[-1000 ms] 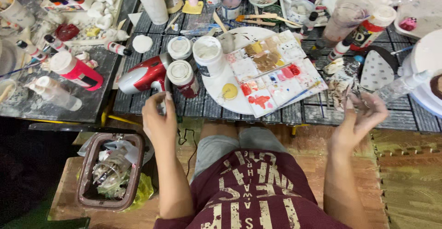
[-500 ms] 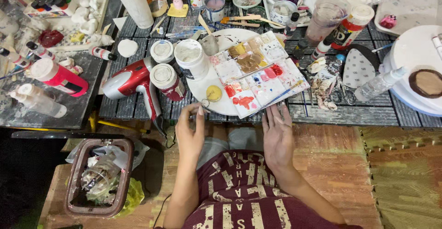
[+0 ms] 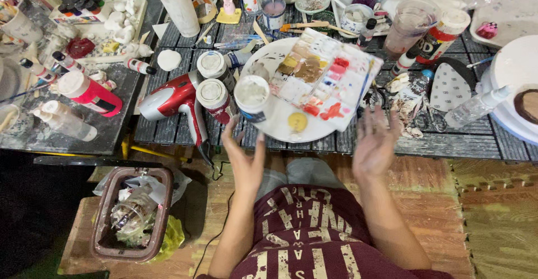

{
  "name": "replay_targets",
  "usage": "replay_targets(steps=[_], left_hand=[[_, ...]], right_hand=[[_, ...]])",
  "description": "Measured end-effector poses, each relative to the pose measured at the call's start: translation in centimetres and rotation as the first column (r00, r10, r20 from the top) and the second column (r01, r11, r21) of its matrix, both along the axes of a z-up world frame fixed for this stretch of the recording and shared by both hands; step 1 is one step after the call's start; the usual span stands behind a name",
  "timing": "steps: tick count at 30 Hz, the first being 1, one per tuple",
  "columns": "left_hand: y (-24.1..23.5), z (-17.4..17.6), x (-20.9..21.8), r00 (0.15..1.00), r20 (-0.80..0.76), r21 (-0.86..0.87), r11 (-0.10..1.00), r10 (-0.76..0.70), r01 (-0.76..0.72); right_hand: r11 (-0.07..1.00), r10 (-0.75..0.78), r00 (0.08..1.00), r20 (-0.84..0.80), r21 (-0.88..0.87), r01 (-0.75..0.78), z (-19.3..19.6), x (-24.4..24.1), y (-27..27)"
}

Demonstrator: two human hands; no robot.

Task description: The person paints a small round object with a brush, dries it with a hairdryer, and then shapes a piece of clay by hand. The person places the painted object on a nearby tray and continues to roll and shape the clay on a white plate.

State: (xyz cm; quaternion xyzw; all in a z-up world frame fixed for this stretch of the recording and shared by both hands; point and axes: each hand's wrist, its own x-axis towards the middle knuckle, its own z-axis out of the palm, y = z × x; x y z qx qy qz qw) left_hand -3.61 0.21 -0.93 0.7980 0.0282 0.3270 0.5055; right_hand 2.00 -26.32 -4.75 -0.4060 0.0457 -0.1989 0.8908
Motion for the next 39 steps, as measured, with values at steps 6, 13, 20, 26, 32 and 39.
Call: replay_targets(steps=[6,13,20,26,32,39], left_hand=[[-1.6,-1.5,1.0,0.996,-0.09,0.158,0.987,-0.017,0.031],[-4.3,-2.8,1.7,0.998,-0.059,0.259,0.966,0.021,-0.005],[-5.0,-3.0,1.8,0.997,-0.065,0.267,0.963,0.035,-0.016],[-4.9,-3.2,1.9,0.997,-0.07,0.264,0.964,0.031,-0.011],[-3.9,-3.2,2.9,0.999,-0.039,0.306,0.952,-0.008,0.019],[-4.2,-1.7,3.2,0.999,-0.011,0.298,0.954,-0.03,0.032]], right_hand=[[0.957,-0.099,0.995,0.027,-0.271,0.103,-0.1,0.3,-6.2],[0.077,-0.247,0.963,0.104,-0.989,0.127,0.5,0.4,-10.2],[-0.239,-0.332,0.937,0.107,-0.971,0.027,-0.7,0.3,-8.6],[0.001,-0.355,0.935,0.016,-1.0,0.018,-0.3,-2.1,-10.1],[0.078,-0.431,0.862,0.268,-0.94,0.332,3.4,-2.0,-16.2],[-0.396,-0.116,0.794,0.597,-0.761,0.515,13.0,12.5,-21.9]])
